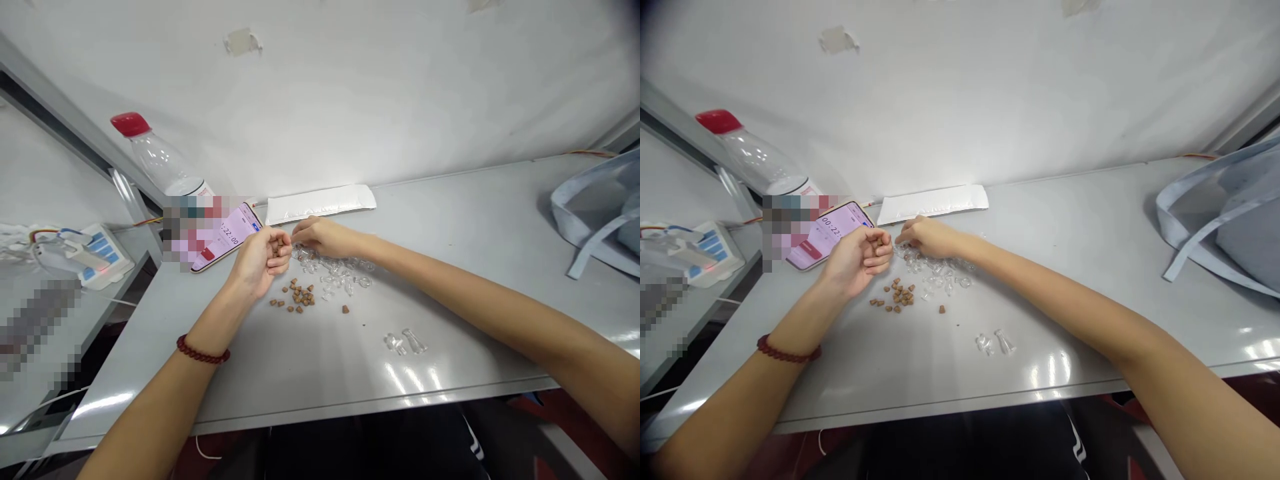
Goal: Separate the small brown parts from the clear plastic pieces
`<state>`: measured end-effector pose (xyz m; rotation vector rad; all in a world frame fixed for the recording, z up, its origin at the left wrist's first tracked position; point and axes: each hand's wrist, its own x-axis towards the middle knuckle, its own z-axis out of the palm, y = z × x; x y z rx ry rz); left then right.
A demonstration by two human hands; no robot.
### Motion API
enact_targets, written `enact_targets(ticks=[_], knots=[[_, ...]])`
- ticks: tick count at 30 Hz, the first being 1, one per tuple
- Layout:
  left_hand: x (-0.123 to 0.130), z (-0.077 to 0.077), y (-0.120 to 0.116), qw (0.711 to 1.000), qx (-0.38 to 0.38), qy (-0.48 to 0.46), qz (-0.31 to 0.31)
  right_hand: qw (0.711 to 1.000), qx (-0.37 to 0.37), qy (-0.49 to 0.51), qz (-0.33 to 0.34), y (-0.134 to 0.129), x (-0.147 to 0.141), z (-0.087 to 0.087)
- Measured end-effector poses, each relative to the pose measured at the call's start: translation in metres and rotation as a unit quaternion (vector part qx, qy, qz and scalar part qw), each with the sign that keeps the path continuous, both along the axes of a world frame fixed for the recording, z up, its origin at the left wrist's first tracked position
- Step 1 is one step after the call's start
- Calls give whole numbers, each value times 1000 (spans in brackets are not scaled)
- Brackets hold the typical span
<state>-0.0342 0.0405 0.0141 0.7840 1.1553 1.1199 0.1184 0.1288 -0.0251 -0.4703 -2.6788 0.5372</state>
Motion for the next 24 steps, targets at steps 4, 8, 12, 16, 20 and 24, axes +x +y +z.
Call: enact_targets(ticks=[4, 8, 12, 16, 20, 24], knots=[[3, 0, -1, 1000, -2, 29, -6, 999, -19, 10, -42, 0, 2, -1], [5, -1, -1, 996, -9, 87, 2, 979, -115, 131, -102, -4, 3, 8], [6, -2, -1, 995, -17, 100, -6, 916, -304, 240, -99, -9, 0, 19], [5, -2, -2, 998, 14, 56, -26, 897, -345, 269, -65, -13, -2, 25], [6, -4, -3, 996, 60, 69, -7, 914, -319, 248, -40, -15, -2, 28], [9, -5, -6, 979, 153, 122, 49, 919, -325, 214, -63, -8, 2, 27]])
